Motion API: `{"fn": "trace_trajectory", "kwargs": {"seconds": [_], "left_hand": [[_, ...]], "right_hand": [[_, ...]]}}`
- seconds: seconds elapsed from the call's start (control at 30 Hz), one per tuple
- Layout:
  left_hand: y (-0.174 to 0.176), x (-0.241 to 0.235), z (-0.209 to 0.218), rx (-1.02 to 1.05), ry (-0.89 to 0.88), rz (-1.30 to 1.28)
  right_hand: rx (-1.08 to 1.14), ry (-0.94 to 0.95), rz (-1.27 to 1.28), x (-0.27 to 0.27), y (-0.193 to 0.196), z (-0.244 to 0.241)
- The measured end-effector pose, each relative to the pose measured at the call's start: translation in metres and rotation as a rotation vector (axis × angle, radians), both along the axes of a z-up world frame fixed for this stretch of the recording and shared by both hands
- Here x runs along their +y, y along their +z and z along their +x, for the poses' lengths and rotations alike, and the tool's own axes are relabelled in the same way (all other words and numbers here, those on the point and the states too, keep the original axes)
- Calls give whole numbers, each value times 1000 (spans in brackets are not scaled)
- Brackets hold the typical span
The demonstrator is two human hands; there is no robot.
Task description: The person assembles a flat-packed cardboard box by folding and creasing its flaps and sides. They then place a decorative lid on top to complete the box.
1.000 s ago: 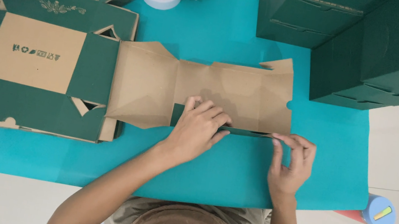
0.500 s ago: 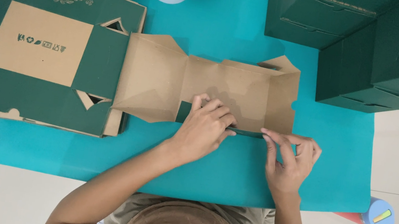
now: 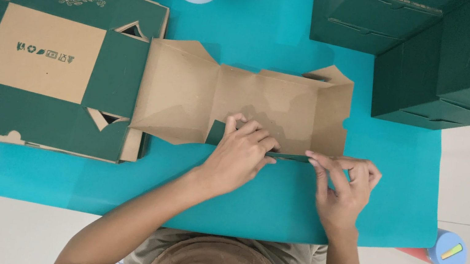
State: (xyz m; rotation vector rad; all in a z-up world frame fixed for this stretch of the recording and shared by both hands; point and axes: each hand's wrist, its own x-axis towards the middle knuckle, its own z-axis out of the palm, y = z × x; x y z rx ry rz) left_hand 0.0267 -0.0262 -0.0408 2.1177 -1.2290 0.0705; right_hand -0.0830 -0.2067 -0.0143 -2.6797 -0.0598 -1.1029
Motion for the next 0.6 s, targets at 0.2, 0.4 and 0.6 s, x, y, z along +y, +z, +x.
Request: {"fn": "trace_trajectory", "kwargs": {"seconds": [0.2, 0.4, 0.6], "left_hand": [[-1, -1, 1, -6, -10, -12], [8, 1, 2, 104, -10, 24], [5, 0, 3, 100, -17, 34]], "right_hand": [[131, 215, 225, -19, 9, 5], [166, 262, 377, -23, 22, 17], [176, 338, 371, -16, 12, 23]]}}
